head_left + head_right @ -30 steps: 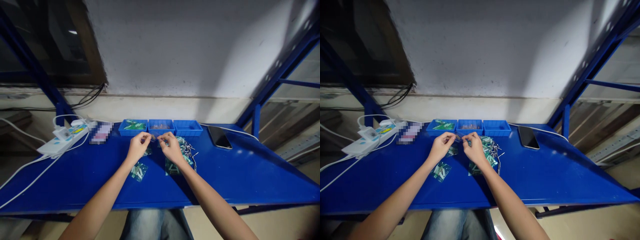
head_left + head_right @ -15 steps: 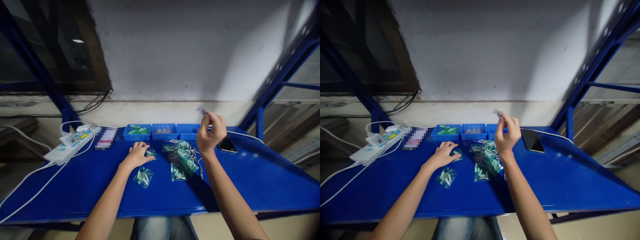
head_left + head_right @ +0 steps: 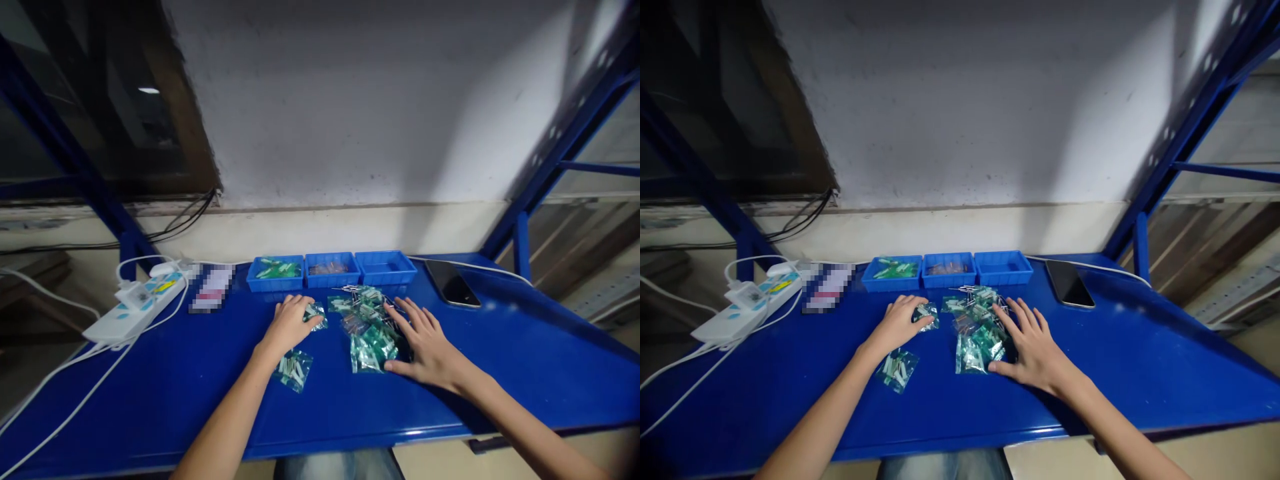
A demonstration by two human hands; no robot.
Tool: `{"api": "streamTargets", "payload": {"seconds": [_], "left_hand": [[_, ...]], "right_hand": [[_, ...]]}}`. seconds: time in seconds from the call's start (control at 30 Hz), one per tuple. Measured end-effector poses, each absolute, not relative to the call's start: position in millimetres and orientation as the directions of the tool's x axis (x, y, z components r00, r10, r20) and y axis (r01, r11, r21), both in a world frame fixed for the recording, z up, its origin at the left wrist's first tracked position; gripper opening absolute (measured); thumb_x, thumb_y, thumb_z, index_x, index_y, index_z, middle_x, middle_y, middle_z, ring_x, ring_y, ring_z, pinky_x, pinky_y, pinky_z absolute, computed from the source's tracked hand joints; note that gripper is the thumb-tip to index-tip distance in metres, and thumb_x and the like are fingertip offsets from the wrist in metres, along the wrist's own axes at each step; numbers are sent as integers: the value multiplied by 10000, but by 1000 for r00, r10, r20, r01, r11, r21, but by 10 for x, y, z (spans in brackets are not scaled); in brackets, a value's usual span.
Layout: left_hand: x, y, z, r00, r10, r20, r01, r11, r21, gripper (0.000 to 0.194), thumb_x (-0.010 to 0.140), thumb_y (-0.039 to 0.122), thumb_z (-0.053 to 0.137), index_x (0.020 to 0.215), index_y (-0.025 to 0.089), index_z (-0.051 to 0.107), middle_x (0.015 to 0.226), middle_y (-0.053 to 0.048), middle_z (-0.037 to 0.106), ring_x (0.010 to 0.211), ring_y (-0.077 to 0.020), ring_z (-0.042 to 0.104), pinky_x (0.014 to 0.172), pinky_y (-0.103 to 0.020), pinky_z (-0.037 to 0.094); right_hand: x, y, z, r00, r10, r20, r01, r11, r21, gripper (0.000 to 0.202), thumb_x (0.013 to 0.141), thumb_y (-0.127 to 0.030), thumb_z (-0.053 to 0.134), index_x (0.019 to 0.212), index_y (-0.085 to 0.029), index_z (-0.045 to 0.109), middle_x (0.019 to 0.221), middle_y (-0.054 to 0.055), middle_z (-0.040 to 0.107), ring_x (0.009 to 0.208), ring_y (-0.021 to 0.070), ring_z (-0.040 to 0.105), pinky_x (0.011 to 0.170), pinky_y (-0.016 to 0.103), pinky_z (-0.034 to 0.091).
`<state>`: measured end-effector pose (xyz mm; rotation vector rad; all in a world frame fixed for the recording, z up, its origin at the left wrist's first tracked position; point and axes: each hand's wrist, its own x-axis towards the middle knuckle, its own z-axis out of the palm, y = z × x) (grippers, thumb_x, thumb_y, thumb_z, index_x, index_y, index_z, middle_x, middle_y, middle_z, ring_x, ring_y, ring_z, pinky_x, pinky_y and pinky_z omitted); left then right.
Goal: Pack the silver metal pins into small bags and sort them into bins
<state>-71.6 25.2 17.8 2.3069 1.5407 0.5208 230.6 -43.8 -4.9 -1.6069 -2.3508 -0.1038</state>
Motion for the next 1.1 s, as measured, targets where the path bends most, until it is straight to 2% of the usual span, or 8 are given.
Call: {"api": "streamTargets", "payload": {"seconds": [0.1,0.2,0.37,0.5,0.67,0.8,0.9,1.1], "left_hand": [[-720,256,188,382,917,118,814,-394,427,535,833,587,392,1211,235,533,1256,-114,513,1207,-323,378,965,-483,299],[-824,148,238,418,908,24,820,-389,420,654,818,650,352,1357,281,381,1424,-119,344,1305,-355,265,1005,-532,240],[-996,-388,195,518,854,44,801,-502,326,959,659,729,522,1437,355,103,1529,-93,16,1368,-400,36,1045,-598,117],[-872,-550,87,518,853,61,813,-514,275,1027,614,748,545,1437,360,68,1526,-92,-61,1358,-423,-49,1027,-649,66],[-637,-206,97,552,831,69,786,-546,290,1018,590,763,549,1430,362,138,1528,-101,5,1367,-401,-33,1026,-653,66],[-581,-84,102,580,809,91,756,-577,309,728,717,702,482,1356,381,346,1512,-67,162,1374,-357,97,1045,-619,107],[-579,-107,82,551,823,138,764,-564,313,610,769,647,468,1310,370,416,1488,-63,231,1356,-335,185,1052,-597,124],[-562,-116,82,535,833,142,765,-549,335,568,771,613,494,1270,343,462,1456,-72,300,1331,-325,247,1052,-590,134]], "right_hand": [[2311,-368,-130,-328,922,208,930,354,-102,1063,649,-769,481,1453,-279,-12,1513,127,72,1367,389,62,1051,608,126],[2161,-96,-113,-333,929,162,926,355,-132,1090,621,-802,467,1449,-287,-21,1516,132,50,1365,402,23,1038,636,92],[1919,186,-68,-402,907,126,888,419,-187,1044,615,-816,455,1448,-299,96,1492,137,171,1354,387,138,1042,572,189],[1879,133,-48,-454,876,164,854,480,-201,929,644,-796,456,1418,-334,228,1451,116,268,1293,374,285,1009,548,262],[1901,35,18,-536,820,203,784,572,-240,830,694,-751,463,1385,-316,317,1370,116,371,1219,327,373,973,498,320],[1897,96,23,-448,865,226,828,496,-261,723,789,-704,363,1390,-307,302,1417,120,295,1279,306,297,985,491,290],[1853,201,7,-367,910,193,881,406,-243,723,797,-708,331,1385,-287,324,1446,130,252,1289,319,275,988,494,264],[1726,248,21,-310,926,214,908,355,-223,703,792,-718,318,1352,-299,387,1326,108,431,1173,309,366,935,468,289]]}}
